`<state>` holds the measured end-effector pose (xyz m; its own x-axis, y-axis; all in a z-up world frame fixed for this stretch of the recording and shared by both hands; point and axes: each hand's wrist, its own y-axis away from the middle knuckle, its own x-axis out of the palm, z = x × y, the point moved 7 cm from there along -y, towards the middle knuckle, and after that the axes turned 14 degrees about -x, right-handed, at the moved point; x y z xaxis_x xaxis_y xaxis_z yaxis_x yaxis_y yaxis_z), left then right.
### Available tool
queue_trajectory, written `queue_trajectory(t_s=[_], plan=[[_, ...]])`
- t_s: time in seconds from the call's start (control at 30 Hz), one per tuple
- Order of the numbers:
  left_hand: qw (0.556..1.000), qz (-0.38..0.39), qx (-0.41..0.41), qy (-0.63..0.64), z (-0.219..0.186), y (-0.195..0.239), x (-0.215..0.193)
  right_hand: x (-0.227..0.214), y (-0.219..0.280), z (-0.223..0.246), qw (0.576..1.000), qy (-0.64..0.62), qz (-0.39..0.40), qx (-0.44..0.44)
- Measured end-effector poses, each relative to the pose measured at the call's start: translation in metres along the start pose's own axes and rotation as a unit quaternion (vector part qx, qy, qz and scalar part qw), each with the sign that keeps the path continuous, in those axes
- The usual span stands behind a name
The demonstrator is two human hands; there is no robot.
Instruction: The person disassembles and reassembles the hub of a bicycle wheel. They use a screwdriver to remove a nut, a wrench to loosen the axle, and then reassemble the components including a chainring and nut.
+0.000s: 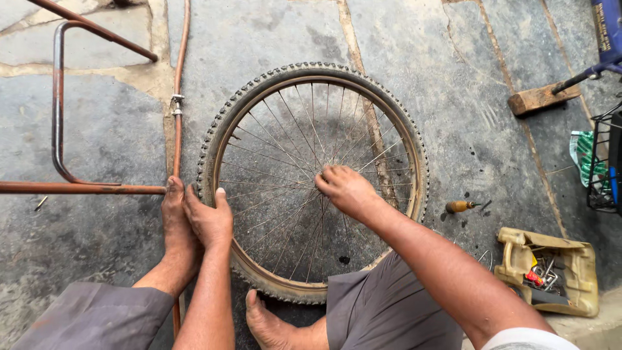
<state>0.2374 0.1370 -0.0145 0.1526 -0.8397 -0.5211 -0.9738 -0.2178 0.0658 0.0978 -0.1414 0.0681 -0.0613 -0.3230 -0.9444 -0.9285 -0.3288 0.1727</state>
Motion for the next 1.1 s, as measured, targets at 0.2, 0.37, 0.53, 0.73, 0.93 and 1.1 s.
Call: queue_trajectory(t_s=[0.2, 0.37, 0.53, 0.73, 0.93, 1.1], plan=[[0.992, 0.103, -0.070, -0.009, 0.022, -0.042, 0.014, 0.021, 0.000, -0.026, 0.926, -0.250, 0.097, 0.267], [0.979, 0.155, -0.117, 0.065, 0.036, -0.048, 0.023, 0.026, -0.002, -0.002, 0.990, -0.103, 0.019, 0.099], [0.994, 0.064, -0.014, 0.089, 0.001, -0.027, -0.010, 0.019, 0.023, -0.024, 0.903, -0.291, -0.039, 0.314], [0.997, 0.064, -0.010, 0.049, -0.097, 0.048, -0.079, -0.050, 0.087, -0.011, 0.811, -0.316, -0.064, 0.487], [0.986, 0.069, 0.117, 0.097, -0.219, 0.167, -0.176, -0.155, 0.172, 0.005, 0.747, -0.383, -0.395, 0.373], [0.958, 0.024, 0.273, 0.090, -0.278, 0.267, -0.253, -0.220, 0.217, 0.004, 0.721, -0.280, -0.516, 0.368]])
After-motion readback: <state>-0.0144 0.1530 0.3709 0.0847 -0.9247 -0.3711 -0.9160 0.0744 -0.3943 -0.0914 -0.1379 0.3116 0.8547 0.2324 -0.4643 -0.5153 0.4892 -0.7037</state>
